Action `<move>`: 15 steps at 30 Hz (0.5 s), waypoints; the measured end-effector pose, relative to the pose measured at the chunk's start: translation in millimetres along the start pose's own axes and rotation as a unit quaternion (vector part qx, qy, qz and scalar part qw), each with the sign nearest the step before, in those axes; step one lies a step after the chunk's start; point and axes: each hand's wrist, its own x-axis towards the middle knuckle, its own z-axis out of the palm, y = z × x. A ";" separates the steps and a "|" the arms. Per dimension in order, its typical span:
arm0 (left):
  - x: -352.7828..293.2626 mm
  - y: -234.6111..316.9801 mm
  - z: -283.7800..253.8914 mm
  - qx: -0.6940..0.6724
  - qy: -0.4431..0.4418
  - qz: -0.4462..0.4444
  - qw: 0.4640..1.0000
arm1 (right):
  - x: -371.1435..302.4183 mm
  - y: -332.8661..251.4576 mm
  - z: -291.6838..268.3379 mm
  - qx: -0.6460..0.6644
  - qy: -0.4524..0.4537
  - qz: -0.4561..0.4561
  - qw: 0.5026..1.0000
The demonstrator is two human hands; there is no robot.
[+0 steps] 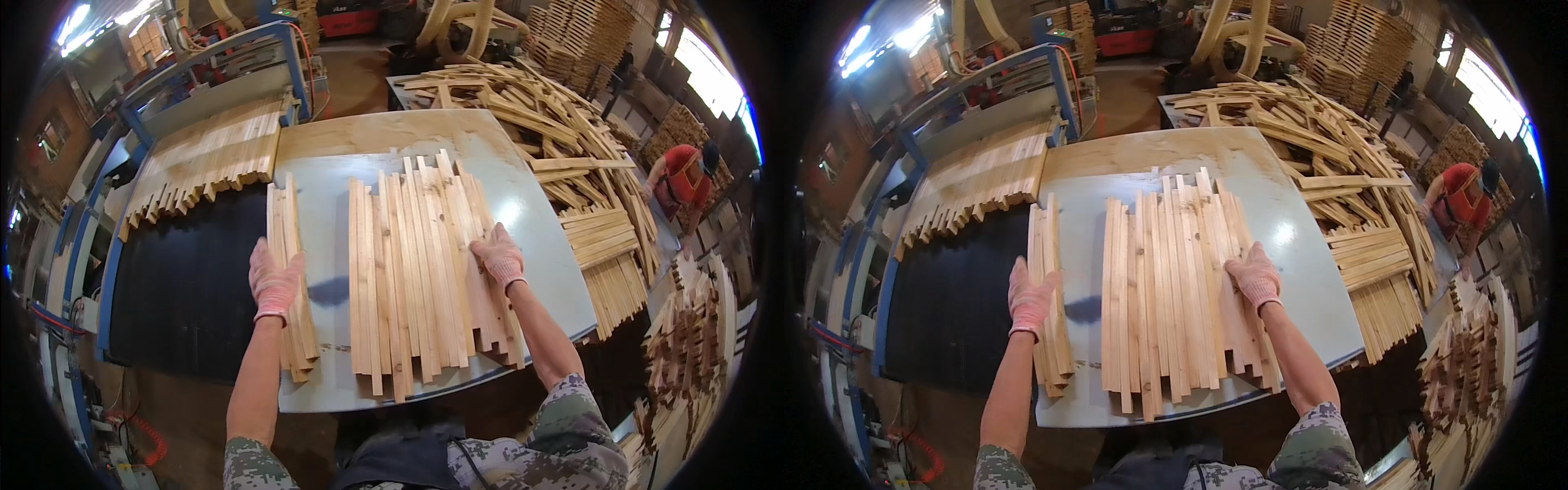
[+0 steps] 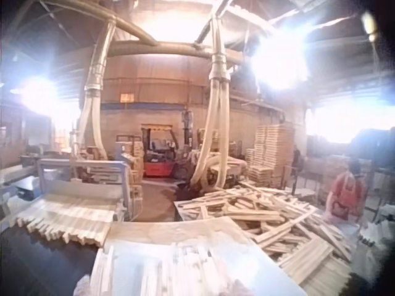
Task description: The person repeatedly picks up bundles of light-colored wooden planks from a metal table and places them onto a moving conveyor belt. The person aligns the planks on the belt and continues the cycle of picking and placing throughout the clip.
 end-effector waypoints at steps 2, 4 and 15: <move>1.0 -12.8 -14.9 0.035 -0.095 -0.148 0.984 | -0.3 -11.7 2.6 0.022 -0.021 0.002 1.000; -2.9 3.6 -12.8 0.041 -0.180 -0.175 0.967 | 7.7 -9.4 8.4 0.050 -0.032 -0.012 0.998; -13.9 -11.1 36.1 -0.006 -0.187 -0.087 0.978 | 4.1 -67.4 28.9 -0.060 -0.064 -0.061 0.994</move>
